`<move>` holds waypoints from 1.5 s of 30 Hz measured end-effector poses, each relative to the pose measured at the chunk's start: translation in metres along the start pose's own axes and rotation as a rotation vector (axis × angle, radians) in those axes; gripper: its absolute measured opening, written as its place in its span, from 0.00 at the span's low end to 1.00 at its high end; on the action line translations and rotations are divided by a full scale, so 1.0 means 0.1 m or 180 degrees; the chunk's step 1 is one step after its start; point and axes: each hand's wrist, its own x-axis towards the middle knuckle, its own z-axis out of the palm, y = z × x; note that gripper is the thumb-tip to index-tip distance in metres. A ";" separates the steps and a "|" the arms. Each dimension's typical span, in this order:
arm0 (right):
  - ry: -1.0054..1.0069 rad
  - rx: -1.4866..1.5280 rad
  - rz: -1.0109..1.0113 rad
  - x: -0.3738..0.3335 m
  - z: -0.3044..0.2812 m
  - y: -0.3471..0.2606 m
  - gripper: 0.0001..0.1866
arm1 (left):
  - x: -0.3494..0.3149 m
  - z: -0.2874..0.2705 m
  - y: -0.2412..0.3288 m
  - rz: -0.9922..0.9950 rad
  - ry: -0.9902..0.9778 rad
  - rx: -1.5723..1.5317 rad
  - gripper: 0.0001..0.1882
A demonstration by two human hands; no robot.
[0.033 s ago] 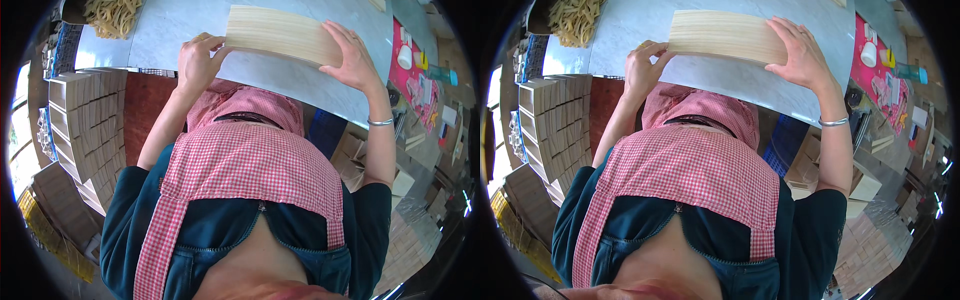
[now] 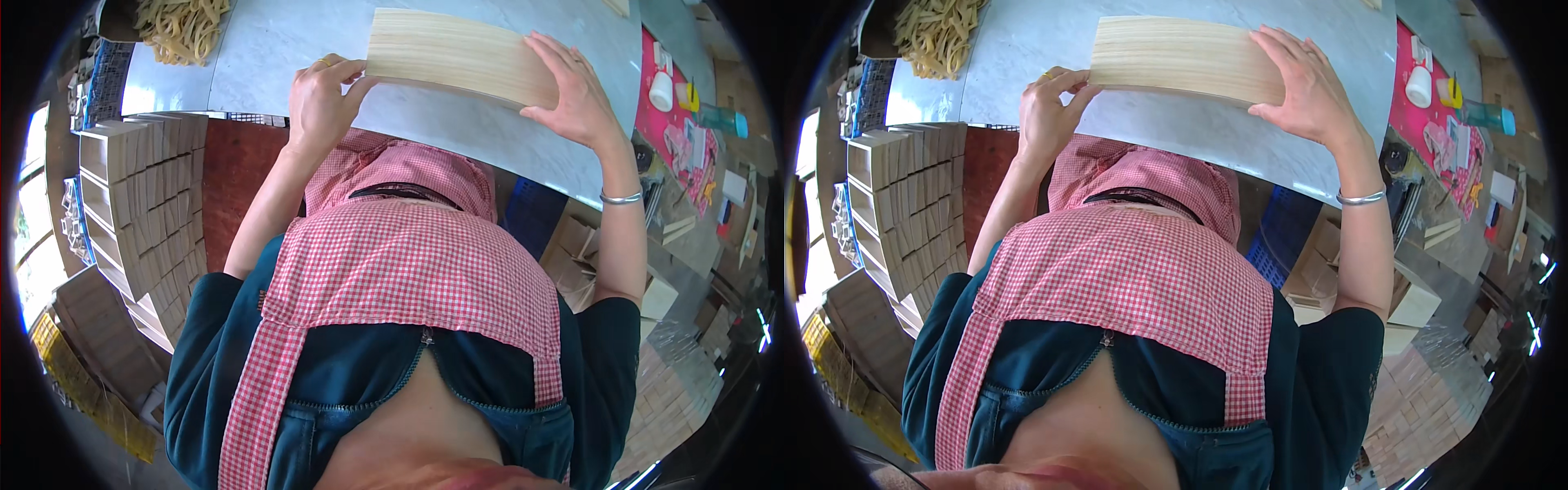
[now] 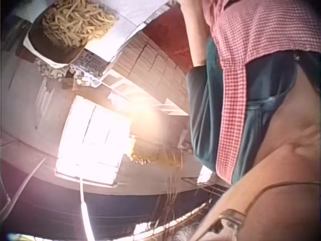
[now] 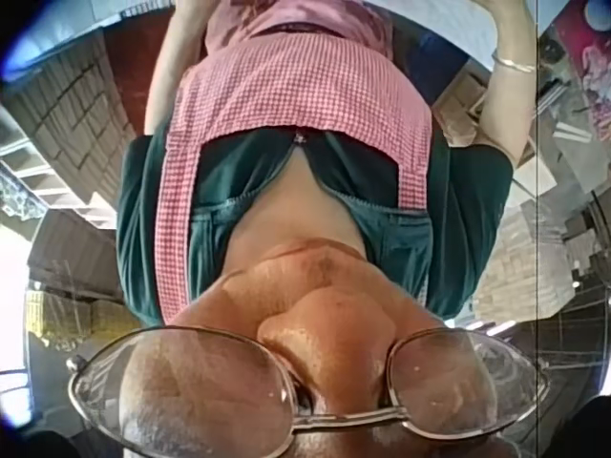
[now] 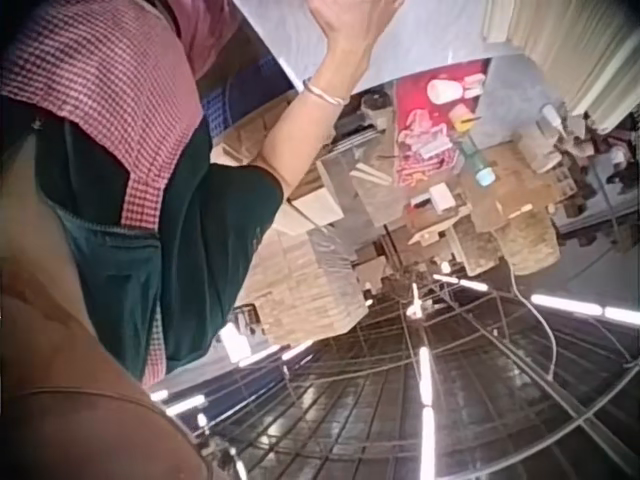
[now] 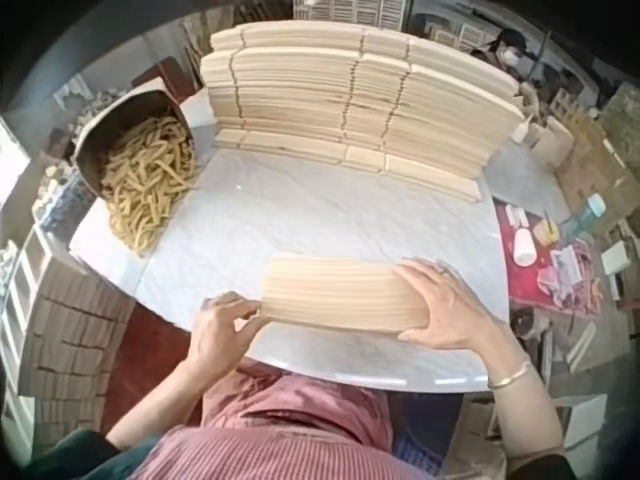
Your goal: Apply glue and use a pneumatic nail gun to assemble wooden panels into boxes.
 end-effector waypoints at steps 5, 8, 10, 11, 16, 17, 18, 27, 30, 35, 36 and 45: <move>0.0020 -0.0091 -0.0031 0.02 0.05 -0.01 0.48 | -0.02 0.02 0.00 0.0089 0.0061 0.0175 0.12; -0.0001 -0.0113 -0.0002 0.03 0.07 -0.02 0.48 | -0.03 0.04 0.00 0.0163 0.0108 0.0245 0.12; 0.0043 -0.0200 -0.0020 0.05 0.10 -0.01 0.48 | -0.04 0.05 -0.02 0.0276 0.0195 0.0323 0.12; 0.0067 -0.0249 -0.0024 0.05 0.11 -0.01 0.48 | -0.04 0.06 -0.03 0.0339 0.0242 0.0357 0.12; 0.0604 -0.0398 0.0186 -0.12 0.10 -0.01 0.45 | -0.06 0.09 -0.10 0.0405 0.0279 0.0355 0.11; 0.0781 -0.0416 0.0236 -0.17 0.09 0.00 0.45 | -0.05 0.09 -0.11 0.0393 0.0279 0.0367 0.11; 0.1172 0.0121 0.0304 -0.26 0.06 0.05 0.37 | -0.06 0.08 -0.11 0.0407 0.0286 0.0347 0.11; 0.1258 0.0824 0.1288 -0.89 0.26 -0.04 0.07 | -0.02 0.06 -0.08 0.0373 0.0171 0.0451 0.11; 0.1218 0.0572 0.1177 -0.83 0.28 -0.08 0.05 | -0.03 0.06 -0.08 0.0329 0.0159 0.0451 0.10; 0.1226 0.0304 0.0937 -0.81 0.31 -0.05 0.04 | -0.02 0.05 -0.06 0.0395 0.0174 0.0459 0.10; 0.1247 0.0298 0.0871 -0.81 0.32 -0.04 0.03 | -0.03 0.04 -0.05 0.0446 0.0185 0.0465 0.10; 0.1341 0.0624 0.0932 -0.85 0.40 0.04 0.03 | -0.05 0.04 -0.10 0.0485 0.0073 0.0409 0.10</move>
